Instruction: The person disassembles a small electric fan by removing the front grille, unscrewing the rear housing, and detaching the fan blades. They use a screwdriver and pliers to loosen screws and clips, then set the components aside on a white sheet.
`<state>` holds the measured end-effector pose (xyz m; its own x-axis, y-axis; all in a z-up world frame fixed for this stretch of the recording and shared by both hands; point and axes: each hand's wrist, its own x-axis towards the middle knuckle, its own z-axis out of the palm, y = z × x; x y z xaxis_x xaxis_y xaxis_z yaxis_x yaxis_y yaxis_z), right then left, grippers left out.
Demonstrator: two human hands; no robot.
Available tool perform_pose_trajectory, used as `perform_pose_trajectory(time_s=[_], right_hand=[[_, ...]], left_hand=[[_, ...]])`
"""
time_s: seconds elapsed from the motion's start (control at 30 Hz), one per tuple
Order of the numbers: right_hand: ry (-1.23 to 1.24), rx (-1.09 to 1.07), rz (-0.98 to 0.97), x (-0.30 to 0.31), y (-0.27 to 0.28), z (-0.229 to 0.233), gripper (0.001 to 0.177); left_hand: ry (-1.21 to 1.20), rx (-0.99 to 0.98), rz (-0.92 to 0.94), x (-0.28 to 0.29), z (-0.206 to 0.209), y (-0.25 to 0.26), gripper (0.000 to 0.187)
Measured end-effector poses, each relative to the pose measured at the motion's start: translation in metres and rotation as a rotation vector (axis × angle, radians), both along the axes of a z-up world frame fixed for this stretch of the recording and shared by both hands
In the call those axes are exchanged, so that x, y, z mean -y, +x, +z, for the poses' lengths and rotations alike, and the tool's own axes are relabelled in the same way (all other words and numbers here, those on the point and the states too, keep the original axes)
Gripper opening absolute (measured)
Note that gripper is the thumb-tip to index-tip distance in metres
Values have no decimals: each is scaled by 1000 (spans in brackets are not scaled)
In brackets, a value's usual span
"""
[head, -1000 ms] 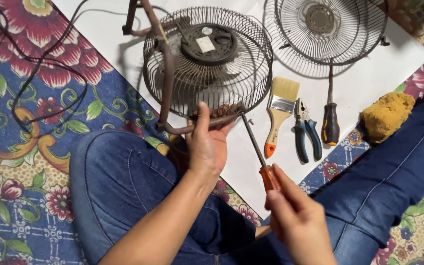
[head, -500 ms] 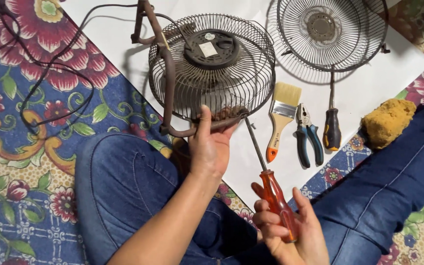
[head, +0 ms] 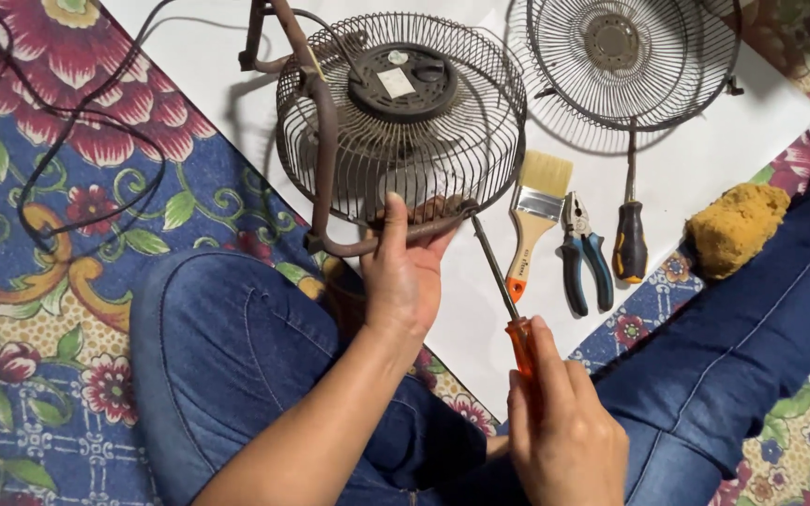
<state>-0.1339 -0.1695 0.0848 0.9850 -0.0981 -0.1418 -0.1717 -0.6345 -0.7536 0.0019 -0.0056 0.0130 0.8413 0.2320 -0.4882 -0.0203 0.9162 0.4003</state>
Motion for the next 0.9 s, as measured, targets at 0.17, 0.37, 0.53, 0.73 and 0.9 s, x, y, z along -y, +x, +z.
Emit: perform_pose_trajectory(time_s=[0.17, 0.37, 0.53, 0.73, 0.9], right_hand=[[981, -654, -312, 8, 8, 2, 56], [1766, -899, -403, 13, 8, -8, 57], [1402, -797, -367, 31, 13, 0, 58], [11, -29, -79, 22, 6, -2, 60], [697, -548, -385, 21, 11, -8, 61]], left_hand=[[-36, -45, -6, -5, 0, -3, 49], [-76, -14, -3, -5, 1, -4, 51], [-9, 25, -11, -4, 3, -5, 51], [2, 12, -23, -2, 5, -3, 52], [-30, 6, -16, -6, 7, -6, 54]])
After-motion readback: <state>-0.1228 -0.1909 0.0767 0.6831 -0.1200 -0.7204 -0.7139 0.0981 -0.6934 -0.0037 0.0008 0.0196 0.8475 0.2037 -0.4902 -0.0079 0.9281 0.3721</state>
